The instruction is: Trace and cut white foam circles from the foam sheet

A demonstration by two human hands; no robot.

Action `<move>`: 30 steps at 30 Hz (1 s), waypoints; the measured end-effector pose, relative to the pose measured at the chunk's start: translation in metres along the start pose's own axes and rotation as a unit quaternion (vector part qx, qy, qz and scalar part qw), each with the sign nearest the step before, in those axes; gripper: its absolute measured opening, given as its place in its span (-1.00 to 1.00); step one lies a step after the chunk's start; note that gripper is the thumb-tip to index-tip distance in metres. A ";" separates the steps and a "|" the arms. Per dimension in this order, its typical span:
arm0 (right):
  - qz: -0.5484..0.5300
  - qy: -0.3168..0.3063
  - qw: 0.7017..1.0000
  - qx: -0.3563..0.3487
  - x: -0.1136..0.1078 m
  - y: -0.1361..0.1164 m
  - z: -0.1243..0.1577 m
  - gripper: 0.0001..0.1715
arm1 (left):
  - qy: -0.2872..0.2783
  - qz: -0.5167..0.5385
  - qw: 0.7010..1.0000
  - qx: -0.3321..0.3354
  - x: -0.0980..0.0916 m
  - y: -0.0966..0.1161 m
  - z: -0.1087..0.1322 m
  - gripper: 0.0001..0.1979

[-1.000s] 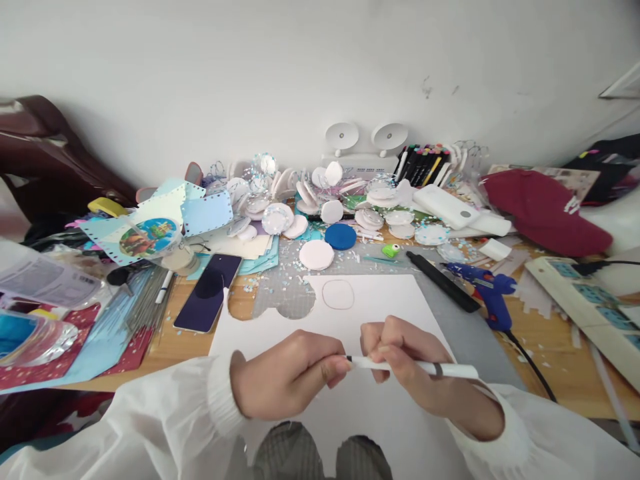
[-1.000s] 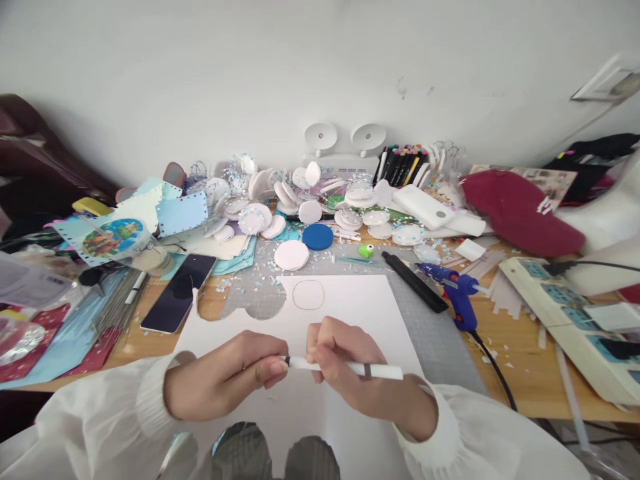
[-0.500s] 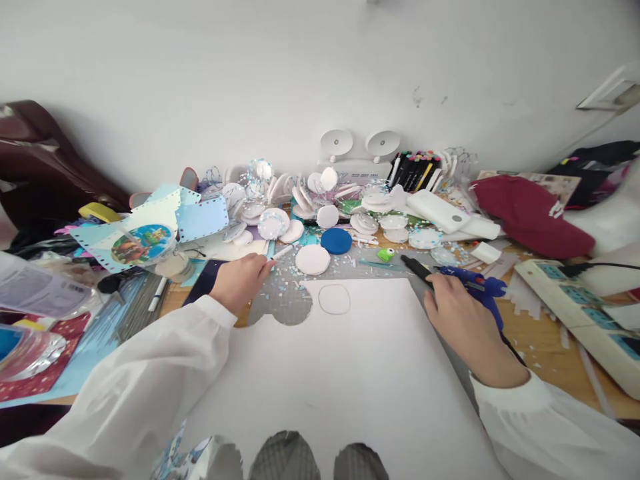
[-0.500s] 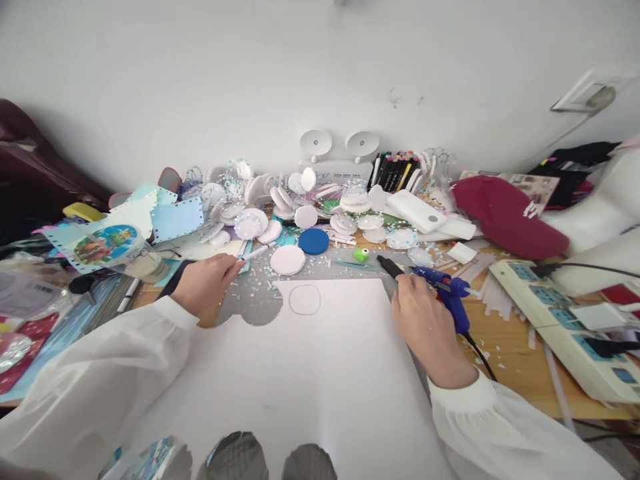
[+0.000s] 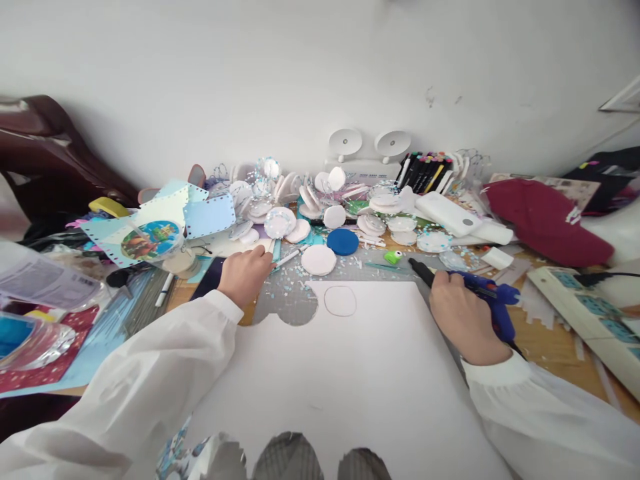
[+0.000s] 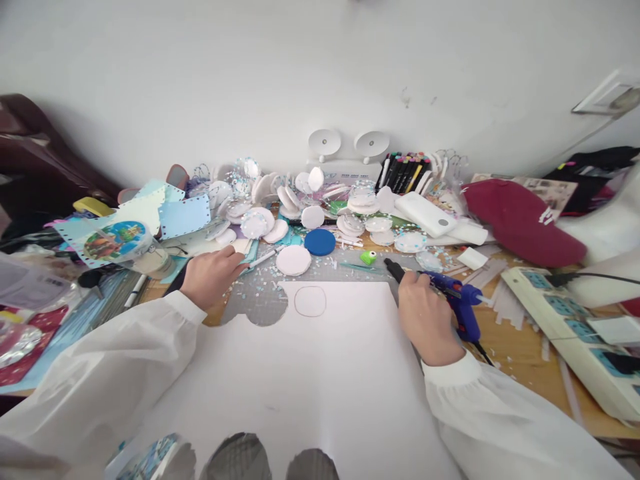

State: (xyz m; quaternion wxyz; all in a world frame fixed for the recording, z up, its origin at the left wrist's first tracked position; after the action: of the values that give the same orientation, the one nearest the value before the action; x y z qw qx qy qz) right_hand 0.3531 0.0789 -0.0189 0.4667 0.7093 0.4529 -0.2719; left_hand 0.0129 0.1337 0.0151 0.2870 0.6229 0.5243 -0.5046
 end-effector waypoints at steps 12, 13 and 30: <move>-0.029 -0.077 0.997 -0.009 -0.008 -0.009 0.013 -0.74 | -0.046 0.264 0.929 0.257 -0.037 0.129 0.064 -0.68; -0.024 -0.073 0.997 -0.008 -0.011 -0.008 0.014 -0.74 | -0.047 0.295 0.908 0.293 -0.038 0.142 0.076 -0.64; -0.697 -0.339 0.631 0.034 -0.061 -0.044 0.061 -0.54 | -0.043 0.321 0.856 0.402 -0.036 0.183 0.109 -0.49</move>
State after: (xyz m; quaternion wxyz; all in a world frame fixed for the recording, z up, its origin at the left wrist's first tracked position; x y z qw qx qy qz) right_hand 0.2893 0.0066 -0.0135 0.2343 0.0559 0.6131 -0.7524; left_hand 0.1520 -0.0285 -0.0185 0.1800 0.7958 0.0337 -0.5772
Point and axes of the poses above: each hand's wrist, its own z-axis away from the middle knuckle, its own x-axis out of the palm, y = z × x, the point moved 9 cm from there along -z, towards the middle knuckle, and after that the axes turned 14 degrees about y, right-handed, at the moved point
